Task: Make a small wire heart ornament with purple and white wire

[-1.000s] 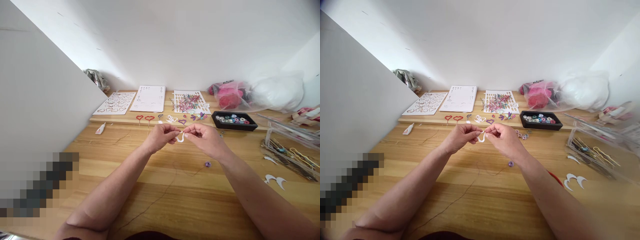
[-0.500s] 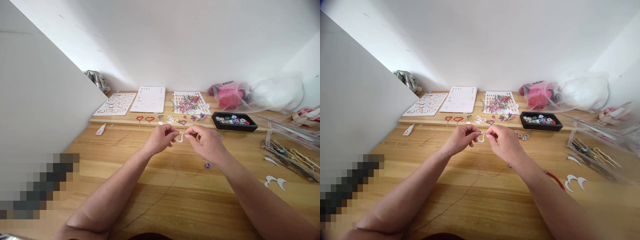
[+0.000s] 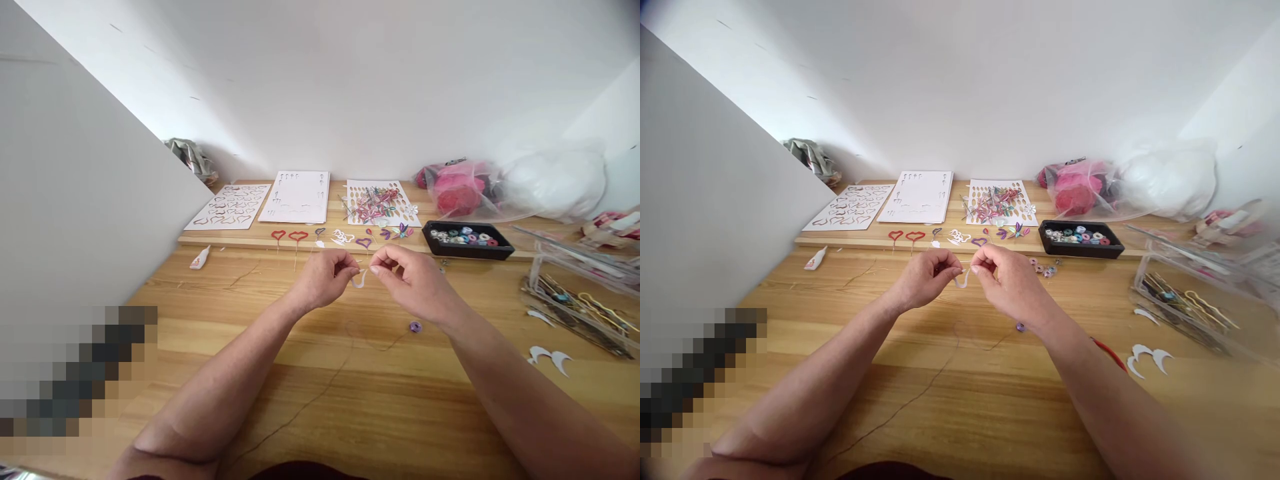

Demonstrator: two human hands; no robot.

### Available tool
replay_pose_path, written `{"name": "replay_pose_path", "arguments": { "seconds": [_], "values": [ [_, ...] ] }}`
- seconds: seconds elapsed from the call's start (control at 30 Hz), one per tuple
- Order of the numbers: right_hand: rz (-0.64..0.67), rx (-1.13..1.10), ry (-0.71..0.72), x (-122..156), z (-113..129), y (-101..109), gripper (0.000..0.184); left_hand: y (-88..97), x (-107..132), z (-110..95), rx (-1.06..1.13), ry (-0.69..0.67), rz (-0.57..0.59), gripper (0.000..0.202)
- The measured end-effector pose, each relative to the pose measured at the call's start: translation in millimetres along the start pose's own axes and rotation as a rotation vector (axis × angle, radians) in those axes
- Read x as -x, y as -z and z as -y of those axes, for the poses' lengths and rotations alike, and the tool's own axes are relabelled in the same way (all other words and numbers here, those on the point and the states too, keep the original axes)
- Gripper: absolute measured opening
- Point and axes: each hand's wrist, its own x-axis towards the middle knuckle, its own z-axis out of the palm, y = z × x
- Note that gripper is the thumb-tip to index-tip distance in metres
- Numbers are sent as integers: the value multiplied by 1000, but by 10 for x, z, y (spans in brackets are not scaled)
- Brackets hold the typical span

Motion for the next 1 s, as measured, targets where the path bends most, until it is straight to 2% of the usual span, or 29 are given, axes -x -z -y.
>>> {"name": "replay_pose_path", "arguments": {
  "seconds": [0.1, 0.23, 0.3, 0.37, 0.47, 0.53, 0.63, 0.77, 0.9, 1.0],
  "values": [
    [33, 94, 51, 3, 0, 15, 10, 7, 15, -30, -60, -2, 28, 12],
    [66, 238, 238, 19, 2, 21, 15, -2, 33, -56, -126, -60, 56, 11],
    [67, 248, 269, 22, 13, 23, 15, -7, 35, -56, -133, -75, 72, 13],
    [57, 193, 216, 14, 21, 27, 13, -8, 31, -47, -108, -61, 74, 12],
    [45, 24, 39, -11, 4, 36, 9, 0, 15, -28, 1, -3, 64, 12],
    [49, -98, -68, -27, -33, 38, 18, 5, 1, -16, 94, 29, 51, 15],
    [79, -248, -157, -38, -99, 27, 29, 9, -17, -6, 201, 51, 25, 18],
    [108, -382, -208, -48, -140, -21, 39, 15, -25, -11, 255, 72, -14, 21],
    [36, -352, -196, -66, -140, -80, 21, 28, -10, -44, 311, 111, 22, 24],
    [-5, -350, -161, -78, -148, -107, 19, 33, -2, -65, 322, 126, 40, 25]
  ]
}}
